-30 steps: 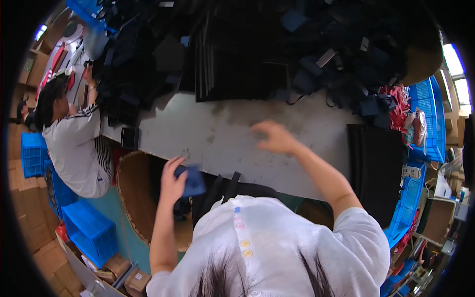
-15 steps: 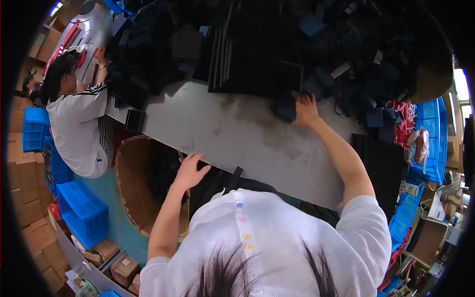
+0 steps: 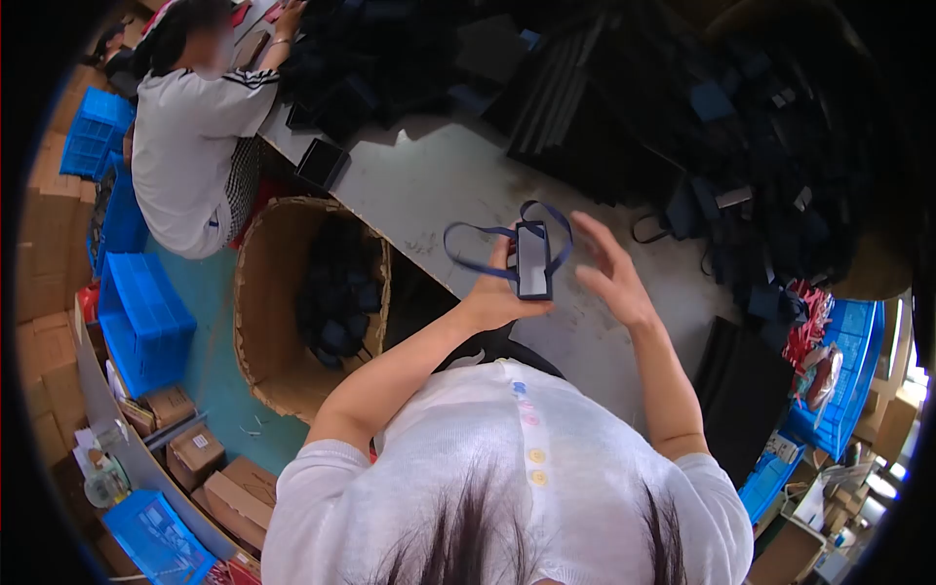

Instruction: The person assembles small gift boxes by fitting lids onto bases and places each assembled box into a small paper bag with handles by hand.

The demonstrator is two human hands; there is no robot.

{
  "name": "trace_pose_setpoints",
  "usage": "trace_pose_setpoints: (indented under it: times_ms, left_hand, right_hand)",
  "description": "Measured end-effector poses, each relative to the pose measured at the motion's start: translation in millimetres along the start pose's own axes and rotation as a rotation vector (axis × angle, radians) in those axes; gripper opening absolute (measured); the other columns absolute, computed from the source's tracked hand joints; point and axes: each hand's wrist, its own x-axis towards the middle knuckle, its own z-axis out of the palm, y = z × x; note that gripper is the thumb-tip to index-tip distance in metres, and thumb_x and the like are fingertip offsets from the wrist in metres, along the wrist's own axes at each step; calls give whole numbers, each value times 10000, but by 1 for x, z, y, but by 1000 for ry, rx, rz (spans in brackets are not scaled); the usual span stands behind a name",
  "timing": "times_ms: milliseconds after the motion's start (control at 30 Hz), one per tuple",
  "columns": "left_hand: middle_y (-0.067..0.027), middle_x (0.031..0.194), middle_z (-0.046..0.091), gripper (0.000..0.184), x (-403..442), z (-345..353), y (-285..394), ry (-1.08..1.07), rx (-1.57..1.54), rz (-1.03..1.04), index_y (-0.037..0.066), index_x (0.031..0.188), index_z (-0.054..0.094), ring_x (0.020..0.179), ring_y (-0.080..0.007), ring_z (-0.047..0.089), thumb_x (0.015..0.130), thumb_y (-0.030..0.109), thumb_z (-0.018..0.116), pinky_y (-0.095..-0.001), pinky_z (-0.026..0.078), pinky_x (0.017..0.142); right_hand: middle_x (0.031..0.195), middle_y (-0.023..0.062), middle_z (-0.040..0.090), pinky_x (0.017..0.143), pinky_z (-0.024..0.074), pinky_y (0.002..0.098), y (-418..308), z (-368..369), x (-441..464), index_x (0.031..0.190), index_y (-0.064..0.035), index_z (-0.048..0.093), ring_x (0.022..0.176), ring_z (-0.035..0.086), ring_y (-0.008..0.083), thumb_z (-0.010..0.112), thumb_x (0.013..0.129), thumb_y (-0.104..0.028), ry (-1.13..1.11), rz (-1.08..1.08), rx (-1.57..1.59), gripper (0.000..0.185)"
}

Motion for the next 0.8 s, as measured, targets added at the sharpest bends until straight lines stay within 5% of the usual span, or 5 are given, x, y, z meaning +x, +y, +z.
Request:
trace_pose_setpoints:
  times_ms: [33,200,467,667,800]
  left_hand:
    - [-147,1345,365,1105,-3,-2,-6,79,337,148,22,1446,132,1267,-278,391,610,156,841,-374,357,1043]
    - [-206,1351,351,1015,-9,-3,7,89,699,209,24,1390,247,1276,-346,363,570,224,812,-416,326,1062]
    - [-220,1316,410,851,-5,-24,-21,143,719,186,15,1291,405,1260,-392,348,559,242,775,-473,296,1049]
    - [-215,1343,375,831,-11,-35,-12,274,658,200,8,1269,433,1246,-392,348,547,214,786,-460,319,1049]
    - [-183,1329,405,797,-7,-41,-13,368,561,201,15,1240,462,1264,-366,345,531,190,781,-442,316,1060]
  right_hand:
    - [1396,133,424,1064,338,394,-1,8,8,1355,-55,431,1309,394,277,673,732,-152,-17,4,-7,675]
    - [1148,125,607,931,469,326,-11,53,41,1299,-45,496,1065,587,201,598,741,-17,48,-32,-91,568]
    - [894,128,631,763,496,325,-29,88,72,980,-35,671,860,639,280,609,768,37,122,-330,-417,232]
    - [1009,144,648,801,499,347,-24,92,82,1057,-16,637,922,641,279,545,716,87,-42,-136,-530,368]
    - [905,141,662,752,511,332,-23,105,90,973,-2,662,827,656,282,534,689,133,54,-470,-608,340]
